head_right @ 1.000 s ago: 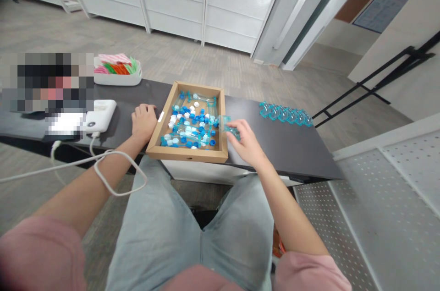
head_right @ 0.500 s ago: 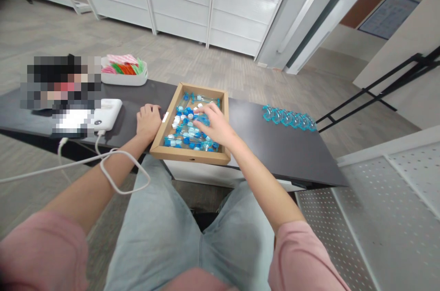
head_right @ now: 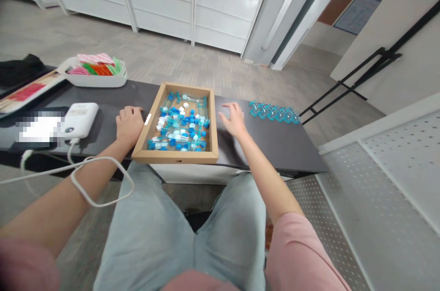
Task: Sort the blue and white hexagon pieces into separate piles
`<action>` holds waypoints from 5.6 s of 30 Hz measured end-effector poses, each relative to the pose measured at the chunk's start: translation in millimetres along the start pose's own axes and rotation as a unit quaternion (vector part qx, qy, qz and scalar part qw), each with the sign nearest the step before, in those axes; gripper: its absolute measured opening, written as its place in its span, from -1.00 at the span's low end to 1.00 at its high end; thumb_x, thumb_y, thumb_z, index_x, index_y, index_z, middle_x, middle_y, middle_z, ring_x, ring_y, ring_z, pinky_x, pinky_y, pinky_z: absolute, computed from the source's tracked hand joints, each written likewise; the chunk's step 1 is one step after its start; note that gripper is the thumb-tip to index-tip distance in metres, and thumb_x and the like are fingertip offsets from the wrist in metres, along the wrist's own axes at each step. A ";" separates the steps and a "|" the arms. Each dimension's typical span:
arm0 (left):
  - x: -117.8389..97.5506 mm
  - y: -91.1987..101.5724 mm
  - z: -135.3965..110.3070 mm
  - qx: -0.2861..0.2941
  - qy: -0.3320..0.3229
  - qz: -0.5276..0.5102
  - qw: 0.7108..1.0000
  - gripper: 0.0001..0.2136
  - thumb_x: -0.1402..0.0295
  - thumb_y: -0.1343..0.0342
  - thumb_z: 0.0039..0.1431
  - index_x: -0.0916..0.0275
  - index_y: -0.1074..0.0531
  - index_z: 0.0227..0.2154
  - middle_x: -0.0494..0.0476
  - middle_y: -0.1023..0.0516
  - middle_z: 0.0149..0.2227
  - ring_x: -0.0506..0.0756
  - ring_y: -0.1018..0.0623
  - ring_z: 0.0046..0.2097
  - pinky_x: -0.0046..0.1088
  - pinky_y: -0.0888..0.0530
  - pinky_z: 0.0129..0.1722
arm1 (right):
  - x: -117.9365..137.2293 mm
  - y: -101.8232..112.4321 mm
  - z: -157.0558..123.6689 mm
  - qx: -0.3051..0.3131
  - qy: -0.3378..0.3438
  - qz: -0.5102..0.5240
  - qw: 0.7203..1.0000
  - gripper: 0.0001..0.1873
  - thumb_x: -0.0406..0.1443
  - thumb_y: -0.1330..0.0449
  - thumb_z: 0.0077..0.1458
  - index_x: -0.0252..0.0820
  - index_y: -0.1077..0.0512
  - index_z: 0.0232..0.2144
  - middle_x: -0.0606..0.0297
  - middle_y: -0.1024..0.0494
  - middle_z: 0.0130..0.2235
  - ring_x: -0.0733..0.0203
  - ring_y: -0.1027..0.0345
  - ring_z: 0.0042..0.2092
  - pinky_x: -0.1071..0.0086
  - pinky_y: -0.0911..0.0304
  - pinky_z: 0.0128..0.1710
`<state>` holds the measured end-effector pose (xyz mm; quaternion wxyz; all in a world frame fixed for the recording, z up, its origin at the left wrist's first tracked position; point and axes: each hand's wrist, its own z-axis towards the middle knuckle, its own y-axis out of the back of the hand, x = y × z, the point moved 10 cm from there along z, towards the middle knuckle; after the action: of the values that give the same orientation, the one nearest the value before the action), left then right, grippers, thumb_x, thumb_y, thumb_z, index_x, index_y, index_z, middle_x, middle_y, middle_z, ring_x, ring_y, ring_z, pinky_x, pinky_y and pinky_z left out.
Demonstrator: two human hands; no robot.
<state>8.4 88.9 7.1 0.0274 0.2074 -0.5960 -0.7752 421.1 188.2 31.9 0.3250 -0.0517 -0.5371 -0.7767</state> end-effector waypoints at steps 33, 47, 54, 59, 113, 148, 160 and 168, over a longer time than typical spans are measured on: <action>6.4 -5.0 3.6 -0.001 0.003 0.014 1.000 -0.48 0.25 0.08 0.54 0.29 -0.51 0.39 0.67 -0.48 0.38 0.59 -0.46 0.43 0.20 -0.47 0.39 | -75.3 11.7 -73.0 0.020 -0.065 -0.027 0.997 -0.85 -0.15 -0.32 0.39 -0.05 -0.50 -0.21 -0.04 -0.48 0.24 -0.11 -0.57 0.03 -0.11 -0.49 0.30; -2.5 -0.1 0.0 0.020 -0.003 0.015 1.000 -0.43 0.31 0.12 0.52 0.51 -0.47 0.41 0.79 -0.46 0.41 0.60 -0.45 0.45 0.16 -0.43 0.41 | -56.5 18.7 -74.6 0.047 -0.052 -0.085 0.994 -0.54 -0.02 -0.33 0.41 -0.03 -0.65 0.23 -0.06 -0.68 0.26 -0.33 -0.55 0.29 -0.14 -0.40 0.23; -2.8 0.9 -1.0 -0.003 -0.006 0.012 1.000 -0.46 0.28 0.10 0.50 0.41 -0.51 0.37 0.73 -0.51 0.39 0.57 -0.48 0.41 0.14 -0.46 0.37 | -62.0 25.7 -74.8 0.004 -0.065 -0.086 0.994 -0.75 -0.02 -0.30 0.35 -0.02 -0.57 -0.15 -0.03 -0.75 0.04 -0.30 -0.56 0.12 -0.12 -0.32 0.17; -4.2 3.8 -2.1 -0.003 -0.003 0.004 1.000 -0.47 0.28 0.06 0.48 0.39 -0.51 0.35 0.71 -0.52 0.39 0.56 -0.48 0.41 0.13 -0.45 0.38 | -65.1 42.7 -75.9 -0.082 -0.053 0.004 0.995 -0.62 0.18 -0.27 0.31 0.12 -0.39 -0.31 0.03 -0.69 -0.17 -0.28 -0.49 -0.07 -0.13 -0.31 -0.02; -5.7 3.3 -1.3 0.022 0.007 0.040 0.999 -0.47 0.31 0.10 0.56 0.44 -0.47 0.41 0.70 -0.49 0.40 0.52 -0.48 0.43 0.06 -0.43 0.39 | 82.9 -52.8 61.8 0.127 0.145 -0.060 0.979 -0.58 -0.15 -0.13 0.60 0.04 -0.68 0.28 0.02 -0.66 0.22 -0.25 -0.41 0.27 -0.17 -0.23 0.35; 5.0 1.3 -0.3 0.029 0.049 0.051 0.997 -0.42 0.36 0.29 0.58 0.29 -0.48 0.42 0.62 -0.47 0.48 0.51 -0.44 0.47 0.11 -0.45 0.42 | -154.5 78.5 -88.3 -0.030 -0.136 -0.113 0.984 -0.79 -0.14 -0.38 0.32 0.00 -0.42 -0.26 -0.05 -0.66 0.01 -0.26 -0.42 0.24 -0.14 -0.37 0.39; 1.7 0.2 0.5 0.033 0.000 0.023 0.999 -0.46 0.35 0.25 0.59 0.49 -0.42 0.39 0.78 -0.43 0.42 0.53 -0.44 0.39 0.12 -0.43 0.36 | -70.5 75.2 -132.3 -0.047 -0.048 -0.021 0.997 -0.74 -0.08 -0.36 0.22 0.05 -0.36 -0.37 0.03 -0.74 0.02 -0.38 -0.42 0.29 -0.37 -0.26 0.39; -1.2 2.0 -2.4 0.037 0.003 0.009 0.999 -0.47 0.34 0.20 0.61 0.49 -0.39 0.43 0.75 -0.39 0.46 0.51 -0.39 0.45 0.09 -0.35 0.42 | 70.9 40.1 -93.9 0.042 0.093 0.071 0.992 -0.76 -0.01 -0.38 0.39 0.03 -0.54 -0.23 0.10 -0.75 0.17 -0.29 -0.44 0.33 -0.24 -0.22 0.40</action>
<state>9.9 86.4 8.8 0.0284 0.2054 -0.6263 -0.7515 413.2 66.3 55.2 0.4298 -0.0040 -0.5322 -0.7294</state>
